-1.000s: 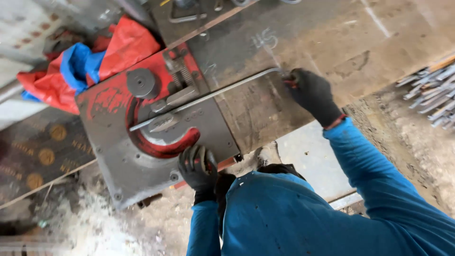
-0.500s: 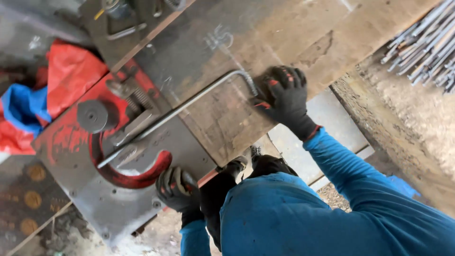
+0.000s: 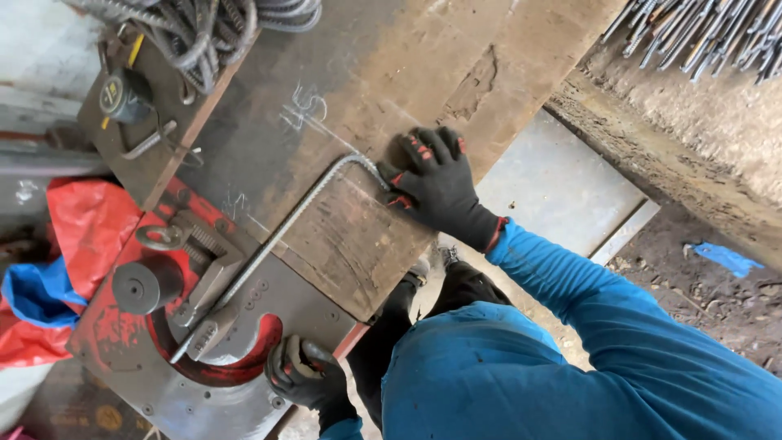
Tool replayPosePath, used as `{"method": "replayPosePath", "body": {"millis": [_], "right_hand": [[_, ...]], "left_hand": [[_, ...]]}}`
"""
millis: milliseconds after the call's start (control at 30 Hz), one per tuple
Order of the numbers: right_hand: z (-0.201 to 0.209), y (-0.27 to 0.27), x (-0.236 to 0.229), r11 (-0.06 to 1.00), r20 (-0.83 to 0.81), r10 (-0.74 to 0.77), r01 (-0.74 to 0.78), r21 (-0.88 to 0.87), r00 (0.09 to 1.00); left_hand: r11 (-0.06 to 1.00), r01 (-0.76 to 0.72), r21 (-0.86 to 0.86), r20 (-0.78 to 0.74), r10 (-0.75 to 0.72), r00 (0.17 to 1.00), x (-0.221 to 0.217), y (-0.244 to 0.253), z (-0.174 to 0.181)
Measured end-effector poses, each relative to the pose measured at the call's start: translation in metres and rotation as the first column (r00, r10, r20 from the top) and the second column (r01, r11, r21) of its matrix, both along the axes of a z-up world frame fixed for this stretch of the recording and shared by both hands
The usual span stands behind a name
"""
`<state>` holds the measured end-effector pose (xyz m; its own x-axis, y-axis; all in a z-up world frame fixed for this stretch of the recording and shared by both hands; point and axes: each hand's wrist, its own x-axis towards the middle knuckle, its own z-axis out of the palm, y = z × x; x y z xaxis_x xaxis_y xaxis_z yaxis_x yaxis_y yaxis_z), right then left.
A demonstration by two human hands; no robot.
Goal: Marking rebar rods with chalk and using a bending machine to create hooks.
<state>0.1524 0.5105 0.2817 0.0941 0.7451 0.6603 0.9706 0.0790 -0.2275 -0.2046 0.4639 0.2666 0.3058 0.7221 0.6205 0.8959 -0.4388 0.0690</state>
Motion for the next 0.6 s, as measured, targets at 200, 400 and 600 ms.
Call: {"method": "replayPosePath", "body": {"millis": [200, 400, 600], "right_hand": [[-0.018, 0.0, -0.004, 0.993, -0.003, 0.031, -0.031, -0.111, 1.0], [-0.027, 0.004, -0.006, 0.995, -0.021, 0.012, -0.014, -0.103, 1.0], [-0.036, 0.005, -0.005, 0.988, 0.004, 0.008, -0.007, -0.157, 1.0]], "left_hand": [[0.995, -0.048, -0.083, -0.01, 0.047, 0.999, -0.007, -0.005, -0.01], [0.998, -0.039, -0.051, -0.016, 0.039, 0.999, -0.005, -0.004, -0.008], [0.996, -0.069, -0.061, -0.027, 0.067, 0.997, -0.008, -0.005, -0.012]]}}
